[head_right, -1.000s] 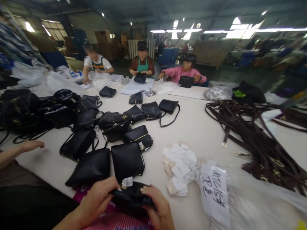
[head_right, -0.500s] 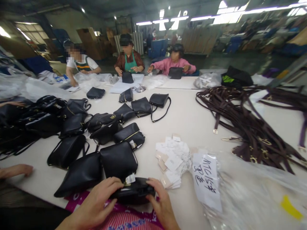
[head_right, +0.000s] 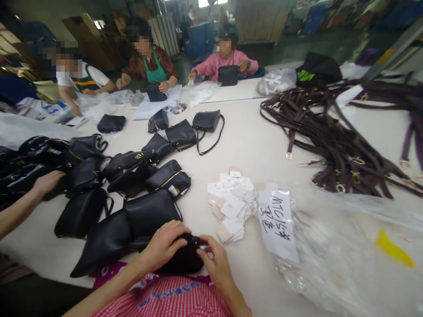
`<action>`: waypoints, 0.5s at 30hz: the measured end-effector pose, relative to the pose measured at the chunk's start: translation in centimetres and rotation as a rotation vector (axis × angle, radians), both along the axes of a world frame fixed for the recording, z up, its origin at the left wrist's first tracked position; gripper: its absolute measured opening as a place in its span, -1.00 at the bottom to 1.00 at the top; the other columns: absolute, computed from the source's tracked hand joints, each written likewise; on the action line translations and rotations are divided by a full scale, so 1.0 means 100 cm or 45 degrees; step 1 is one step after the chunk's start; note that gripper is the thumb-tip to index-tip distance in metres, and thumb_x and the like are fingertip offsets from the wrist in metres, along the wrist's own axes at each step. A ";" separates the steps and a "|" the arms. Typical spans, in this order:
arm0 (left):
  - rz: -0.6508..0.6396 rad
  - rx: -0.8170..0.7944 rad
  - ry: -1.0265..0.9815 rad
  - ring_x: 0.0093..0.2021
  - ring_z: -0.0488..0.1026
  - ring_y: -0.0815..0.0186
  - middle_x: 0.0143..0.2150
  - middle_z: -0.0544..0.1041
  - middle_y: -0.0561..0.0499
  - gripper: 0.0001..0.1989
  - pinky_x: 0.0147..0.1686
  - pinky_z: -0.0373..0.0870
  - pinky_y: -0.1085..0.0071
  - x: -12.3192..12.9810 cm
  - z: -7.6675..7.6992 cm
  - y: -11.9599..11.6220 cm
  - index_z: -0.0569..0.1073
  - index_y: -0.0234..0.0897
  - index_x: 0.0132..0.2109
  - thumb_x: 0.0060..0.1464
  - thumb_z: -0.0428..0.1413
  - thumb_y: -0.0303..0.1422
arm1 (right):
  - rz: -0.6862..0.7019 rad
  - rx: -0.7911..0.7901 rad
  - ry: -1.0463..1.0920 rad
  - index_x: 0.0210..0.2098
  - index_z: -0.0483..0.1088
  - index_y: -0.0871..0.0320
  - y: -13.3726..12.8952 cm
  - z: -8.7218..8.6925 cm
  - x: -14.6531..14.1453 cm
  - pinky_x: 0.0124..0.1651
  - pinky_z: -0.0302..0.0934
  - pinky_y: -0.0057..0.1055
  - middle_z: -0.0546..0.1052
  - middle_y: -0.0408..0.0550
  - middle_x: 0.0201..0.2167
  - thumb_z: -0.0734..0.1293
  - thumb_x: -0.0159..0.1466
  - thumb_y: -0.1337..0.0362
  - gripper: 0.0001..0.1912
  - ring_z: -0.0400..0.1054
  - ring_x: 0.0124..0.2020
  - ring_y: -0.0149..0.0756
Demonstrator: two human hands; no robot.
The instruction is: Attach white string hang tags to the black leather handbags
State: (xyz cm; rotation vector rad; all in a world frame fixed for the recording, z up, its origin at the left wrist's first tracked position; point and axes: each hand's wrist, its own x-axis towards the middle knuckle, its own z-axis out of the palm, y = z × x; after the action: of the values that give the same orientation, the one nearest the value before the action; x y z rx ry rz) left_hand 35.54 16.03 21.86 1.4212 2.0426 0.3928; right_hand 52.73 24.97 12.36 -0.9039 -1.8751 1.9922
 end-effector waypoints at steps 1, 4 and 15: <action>0.016 0.000 -0.005 -0.06 0.41 0.21 -0.12 0.54 -0.02 -0.82 -0.02 0.32 0.26 -0.005 -0.001 0.002 0.48 -0.21 -0.07 0.22 0.04 -0.42 | 0.002 0.010 0.000 -0.14 0.47 0.11 0.001 -0.004 0.000 -0.09 0.34 -0.20 0.58 0.03 -0.18 0.31 0.20 0.22 -0.75 0.43 -0.14 -0.11; 0.065 0.004 -0.014 -0.06 0.40 0.20 -0.11 0.53 -0.03 -0.81 -0.01 0.32 0.24 -0.016 -0.001 0.006 0.46 -0.21 -0.07 0.21 0.02 -0.42 | 0.000 0.031 -0.002 -0.05 0.46 0.13 0.000 -0.017 0.001 -0.06 0.36 -0.16 0.54 0.11 -0.04 0.28 0.22 0.20 -0.67 0.40 0.01 -0.05; 0.008 -0.005 -0.164 -0.05 0.39 0.19 -0.09 0.49 -0.04 -0.76 0.01 0.35 0.20 -0.011 0.004 -0.027 0.41 -0.16 0.02 0.27 -0.05 -0.37 | 0.225 -0.018 0.039 0.03 0.45 0.03 -0.004 -0.010 0.001 0.13 0.27 -0.11 0.54 0.01 0.02 0.28 0.26 0.25 -0.65 0.39 0.05 -0.10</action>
State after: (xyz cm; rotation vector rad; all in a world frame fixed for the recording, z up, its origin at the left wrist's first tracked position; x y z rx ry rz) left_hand 34.44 13.35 22.30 1.3522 1.9435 0.4705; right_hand 52.84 24.59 11.33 -0.7294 -1.9879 2.1086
